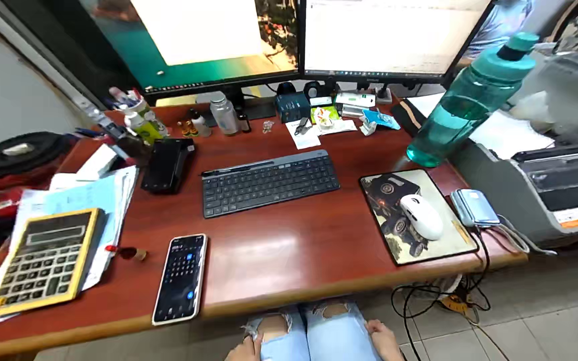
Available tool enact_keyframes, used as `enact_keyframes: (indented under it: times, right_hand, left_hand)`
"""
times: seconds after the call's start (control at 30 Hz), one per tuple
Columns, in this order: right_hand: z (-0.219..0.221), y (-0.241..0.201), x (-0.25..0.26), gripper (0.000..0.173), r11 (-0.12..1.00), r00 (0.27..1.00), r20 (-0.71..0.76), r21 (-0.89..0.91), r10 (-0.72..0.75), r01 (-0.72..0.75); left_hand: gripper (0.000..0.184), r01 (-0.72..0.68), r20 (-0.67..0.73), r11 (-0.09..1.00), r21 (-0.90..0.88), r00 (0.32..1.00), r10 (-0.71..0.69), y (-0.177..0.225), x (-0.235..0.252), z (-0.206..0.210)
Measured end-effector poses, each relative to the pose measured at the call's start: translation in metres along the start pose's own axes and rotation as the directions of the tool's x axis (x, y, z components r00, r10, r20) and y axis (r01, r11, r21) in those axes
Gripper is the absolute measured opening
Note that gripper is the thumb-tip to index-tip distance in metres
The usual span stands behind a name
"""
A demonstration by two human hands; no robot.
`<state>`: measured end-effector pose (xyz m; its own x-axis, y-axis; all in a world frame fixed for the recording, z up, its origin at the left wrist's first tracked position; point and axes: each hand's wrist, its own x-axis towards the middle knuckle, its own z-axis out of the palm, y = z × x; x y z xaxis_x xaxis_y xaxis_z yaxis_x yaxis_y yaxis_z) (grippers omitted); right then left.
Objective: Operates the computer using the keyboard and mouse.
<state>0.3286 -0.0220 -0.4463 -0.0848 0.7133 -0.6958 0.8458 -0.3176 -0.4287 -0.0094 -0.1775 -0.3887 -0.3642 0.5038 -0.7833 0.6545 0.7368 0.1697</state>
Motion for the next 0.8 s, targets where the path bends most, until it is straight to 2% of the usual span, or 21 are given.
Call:
enact_keyframes:
  times: [0.07, 0.13, 0.2, 0.27, 0.33, 0.37, 0.4, 0.43, 0.5, 0.57, 0.6, 0.63, 0.7, 0.77, 0.8]
  right_hand:
    - [-0.011, 0.002, -0.007, 0.036, 0.988, 0.995, 0.029, -0.115, -0.096, 0.098]
    - [-0.035, -0.012, -0.027, 0.042, 0.957, 0.979, 0.156, -0.237, -0.134, 0.169]
    - [-0.068, -0.03, -0.048, 0.045, 0.892, 0.925, 0.345, -0.351, -0.161, 0.286]
    - [-0.097, -0.035, -0.062, 0.046, 0.8, 0.856, 0.465, -0.414, -0.224, 0.434]
    - [-0.126, -0.034, -0.076, 0.049, 0.765, 0.824, 0.512, -0.422, -0.241, 0.486]
    - [-0.141, -0.033, -0.085, 0.051, 0.771, 0.815, 0.534, -0.414, -0.225, 0.485]
    - [-0.156, -0.034, -0.095, 0.05, 0.783, 0.813, 0.547, -0.41, -0.199, 0.467]
    - [-0.17, -0.033, -0.103, 0.048, 0.794, 0.821, 0.542, -0.414, -0.179, 0.446]
    - [-0.196, -0.025, -0.118, 0.041, 0.793, 0.861, 0.442, -0.416, -0.251, 0.445]
    - [-0.217, -0.022, -0.128, 0.032, 0.781, 0.865, 0.17, -0.372, -0.473, 0.501]
    - [-0.225, -0.024, -0.131, 0.029, 0.768, 0.812, -0.01, -0.333, -0.583, 0.547]
    - [-0.23, -0.028, -0.13, 0.028, 0.734, 0.717, -0.192, -0.316, -0.67, 0.601]
    - [-0.237, -0.045, -0.121, 0.032, 0.665, 0.494, -0.464, -0.352, -0.735, 0.659]
    - [-0.242, -0.069, -0.1, 0.037, 0.623, 0.323, -0.585, -0.435, -0.744, 0.65]
    - [-0.245, -0.081, -0.086, 0.04, 0.617, 0.292, -0.598, -0.458, -0.747, 0.64]
  left_hand:
    - [0.073, -0.044, 0.024, 0.995, 0.086, 0.999, 0.042, 0.006, -0.01, -0.008]
    - [0.063, -0.104, 0.007, 0.981, 0.162, 0.994, 0.105, 0.013, -0.026, -0.012]
    - [0.06, -0.202, 0.0, 0.959, 0.198, 0.978, 0.206, 0.02, -0.044, -0.013]
    - [0.059, -0.338, 0.061, 0.917, 0.212, 0.941, 0.333, 0.022, -0.056, -0.013]
    - [0.05, -0.531, 0.135, 0.831, 0.166, 0.847, 0.514, 0.023, -0.063, -0.014]
    - [0.045, -0.64, 0.15, 0.761, 0.108, 0.767, 0.624, 0.025, -0.066, -0.016]
    - [0.038, -0.746, 0.106, 0.665, 0.042, 0.665, 0.739, 0.026, -0.067, -0.016]
    - [0.03, -0.828, 0.005, 0.56, -0.006, 0.56, 0.828, 0.03, -0.068, -0.015]
    - [0.018, -0.917, -0.287, 0.4, -0.012, 0.386, 0.877, 0.041, -0.071, -0.014]
    - [0.019, -0.945, -0.505, 0.325, 0.022, 0.27, 0.82, 0.057, -0.072, -0.027]
    - [0.026, -0.946, -0.579, 0.321, 0.055, 0.232, 0.782, 0.065, -0.072, -0.039]
    - [0.033, -0.939, -0.649, 0.329, 0.099, 0.19, 0.737, 0.075, -0.071, -0.052]
    - [0.042, -0.921, -0.752, 0.35, 0.171, 0.107, 0.65, 0.095, -0.064, -0.086]
    - [0.046, -0.902, -0.83, 0.362, 0.233, 0.009, 0.557, 0.116, -0.046, -0.125]
    - [0.046, -0.888, -0.861, 0.372, 0.269, -0.049, 0.506, 0.125, -0.032, -0.145]
